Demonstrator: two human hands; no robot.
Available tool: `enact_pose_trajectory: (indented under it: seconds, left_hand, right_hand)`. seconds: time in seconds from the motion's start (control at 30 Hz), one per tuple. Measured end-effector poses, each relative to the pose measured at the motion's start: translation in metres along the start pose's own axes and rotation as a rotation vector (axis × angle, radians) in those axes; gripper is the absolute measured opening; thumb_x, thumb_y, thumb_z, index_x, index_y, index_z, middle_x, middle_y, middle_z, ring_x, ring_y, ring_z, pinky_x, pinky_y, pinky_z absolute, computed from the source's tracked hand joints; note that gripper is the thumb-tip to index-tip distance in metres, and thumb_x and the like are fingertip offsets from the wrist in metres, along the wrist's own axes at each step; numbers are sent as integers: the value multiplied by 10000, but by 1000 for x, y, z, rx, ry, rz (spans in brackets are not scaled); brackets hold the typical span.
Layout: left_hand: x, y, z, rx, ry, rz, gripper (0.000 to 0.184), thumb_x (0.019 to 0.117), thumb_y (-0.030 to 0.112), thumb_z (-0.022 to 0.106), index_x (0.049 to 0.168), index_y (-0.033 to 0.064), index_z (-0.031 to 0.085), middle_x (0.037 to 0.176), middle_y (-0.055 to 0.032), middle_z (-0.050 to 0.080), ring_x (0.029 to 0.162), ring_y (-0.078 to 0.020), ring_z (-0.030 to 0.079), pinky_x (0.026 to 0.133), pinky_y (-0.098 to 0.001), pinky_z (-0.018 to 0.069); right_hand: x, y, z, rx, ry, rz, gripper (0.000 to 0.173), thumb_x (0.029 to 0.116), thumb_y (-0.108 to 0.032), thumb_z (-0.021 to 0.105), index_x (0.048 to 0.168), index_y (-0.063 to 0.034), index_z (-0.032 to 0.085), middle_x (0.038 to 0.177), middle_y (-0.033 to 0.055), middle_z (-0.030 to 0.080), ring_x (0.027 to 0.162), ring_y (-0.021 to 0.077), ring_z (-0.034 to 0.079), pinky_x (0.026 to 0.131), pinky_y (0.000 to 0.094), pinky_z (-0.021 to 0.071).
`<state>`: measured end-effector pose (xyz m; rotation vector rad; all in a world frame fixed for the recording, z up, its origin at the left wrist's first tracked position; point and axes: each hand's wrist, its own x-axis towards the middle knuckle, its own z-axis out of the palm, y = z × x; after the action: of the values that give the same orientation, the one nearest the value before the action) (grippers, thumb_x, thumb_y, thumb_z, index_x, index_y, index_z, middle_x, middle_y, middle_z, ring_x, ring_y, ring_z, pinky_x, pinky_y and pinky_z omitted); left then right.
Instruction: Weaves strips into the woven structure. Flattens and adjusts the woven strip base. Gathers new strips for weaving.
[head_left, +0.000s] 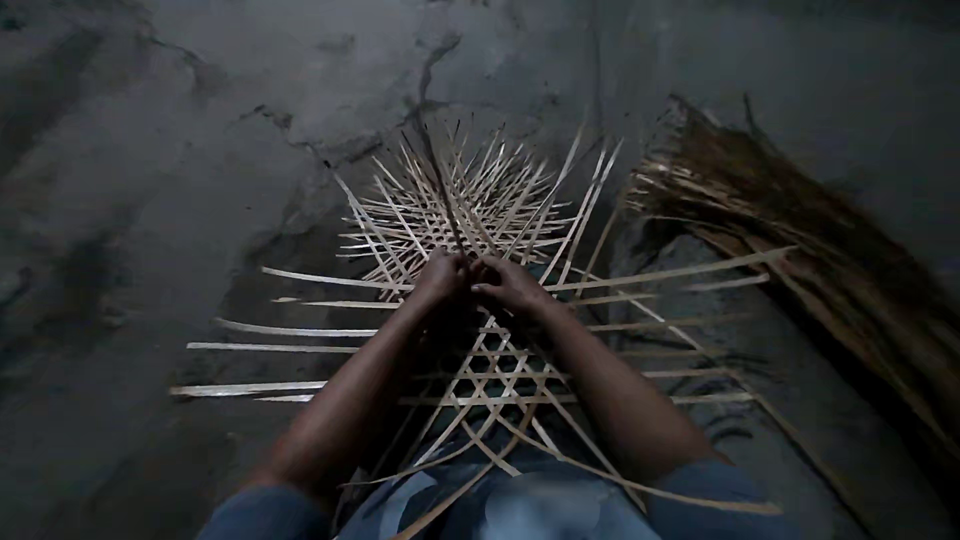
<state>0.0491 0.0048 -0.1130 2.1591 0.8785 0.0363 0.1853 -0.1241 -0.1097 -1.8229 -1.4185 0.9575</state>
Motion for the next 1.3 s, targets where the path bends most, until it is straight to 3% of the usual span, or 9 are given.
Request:
enact_pose_trajectory:
  seconds: [0.13,0.27,0.4,0.57,0.7,0.87,1.03,1.2,1.3]
  left_hand:
    - [0,-31,-13,-447,-187,117,238,1057,213,563,1278,134,603,1050,-100,688,800,-200,664,710,-409,573]
    - [-13,-32,-12,-474,-90,201,179,1027,144,601,1183,136,690,1138,-46,709,928,-160,686,841,-408,580]
    - [-10,-6,-10,-270,-25,50,216,993,188,658,1202,174,711,1009,-101,734,888,-253,701,846,-546,555]
    - [-5,-7,-8,-341,-54,72,236,994,155,650,1225,161,694,1003,-103,706,838,-231,675,803,-505,563]
    - [-3,-2,-3,-303,-69,123,277,976,134,655,1238,210,697,1065,-98,710,899,-267,678,831,-570,541]
    - [-2,-10,0,-289,-34,172,253,969,145,664,1200,237,715,994,-78,706,835,-247,661,790,-551,542]
    - [-1,-14,3,-318,0,146,233,991,182,647,1203,254,714,1029,-73,733,917,-243,698,860,-569,545]
    - [-4,-17,4,-442,-17,180,209,1009,176,631,1201,206,709,926,-56,721,791,-187,693,785,-476,584]
    - [-4,-21,5,-446,10,213,202,1005,168,640,1190,202,714,921,-50,717,806,-185,680,800,-482,565]
  right_hand:
    - [-7,10,-4,115,37,31,250,1011,-194,628,1235,-85,657,1115,86,711,979,189,696,906,448,584]
    - [-2,-4,17,33,239,169,239,963,-276,700,1111,-90,725,1024,77,734,915,191,707,865,442,591]
    - [-12,-17,18,-99,429,112,314,879,-287,815,1026,-26,721,1009,141,708,928,271,688,866,489,573]
    - [-15,1,-33,294,628,285,428,1076,-147,508,1482,-24,453,1205,173,683,744,203,728,658,376,634]
    - [4,16,-53,516,438,410,400,1011,-117,622,1394,-30,550,1118,161,718,724,199,722,627,328,614]
    - [5,16,-40,552,193,358,580,1055,-151,558,1588,-249,351,1258,164,663,790,250,726,656,367,623]
    - [-6,28,-26,686,376,201,505,1070,-92,431,1542,-262,380,1128,118,717,719,159,683,570,279,547]
    - [-3,21,-8,684,612,258,513,957,-269,744,1393,-181,489,881,48,650,530,91,547,472,245,494]
    - [2,21,6,741,800,201,387,959,-312,741,1213,-115,526,732,18,542,441,68,438,415,227,442]
